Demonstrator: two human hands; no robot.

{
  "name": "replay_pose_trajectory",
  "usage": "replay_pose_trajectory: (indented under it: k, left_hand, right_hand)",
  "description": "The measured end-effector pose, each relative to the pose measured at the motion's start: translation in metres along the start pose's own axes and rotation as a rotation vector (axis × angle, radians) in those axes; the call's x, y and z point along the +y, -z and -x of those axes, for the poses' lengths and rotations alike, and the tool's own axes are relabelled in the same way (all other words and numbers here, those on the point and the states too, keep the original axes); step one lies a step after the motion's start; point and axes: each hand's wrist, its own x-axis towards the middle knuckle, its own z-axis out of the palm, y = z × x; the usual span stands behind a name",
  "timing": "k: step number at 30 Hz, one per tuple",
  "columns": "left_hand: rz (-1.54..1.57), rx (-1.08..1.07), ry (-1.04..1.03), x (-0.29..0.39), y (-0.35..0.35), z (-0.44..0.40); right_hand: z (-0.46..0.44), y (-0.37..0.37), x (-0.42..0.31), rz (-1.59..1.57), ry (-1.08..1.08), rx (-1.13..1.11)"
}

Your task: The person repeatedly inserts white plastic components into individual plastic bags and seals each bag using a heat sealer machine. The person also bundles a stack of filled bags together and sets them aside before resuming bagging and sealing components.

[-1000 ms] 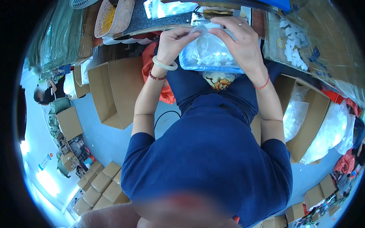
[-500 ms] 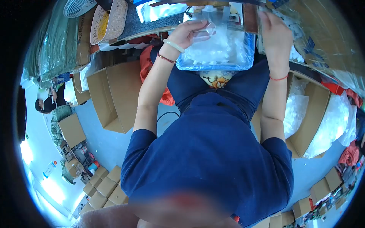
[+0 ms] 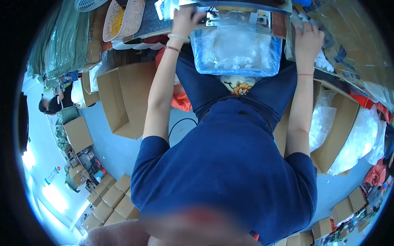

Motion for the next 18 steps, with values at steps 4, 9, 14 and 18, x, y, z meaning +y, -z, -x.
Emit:
replay_pose_trajectory:
  k: [4,9,14,18]
  left_hand:
    - [0.071,0.032,-0.191,0.017,0.011,0.054]
    - [0.18,0.303,-0.104,0.011,0.018,0.044]
    - [0.2,0.329,-0.076,0.015,0.033,0.038]
    - [0.218,0.334,-0.016,0.029,0.047,0.045]
  right_hand:
    - [0.005,0.021,-0.005,0.002,-0.003,0.046]
    - [0.008,0.04,-0.019,-0.399,-0.24,0.044]
    - [0.016,0.048,-0.017,-0.509,-0.199,0.086]
    - [0.035,0.079,-0.077,-0.802,-0.225,-0.171]
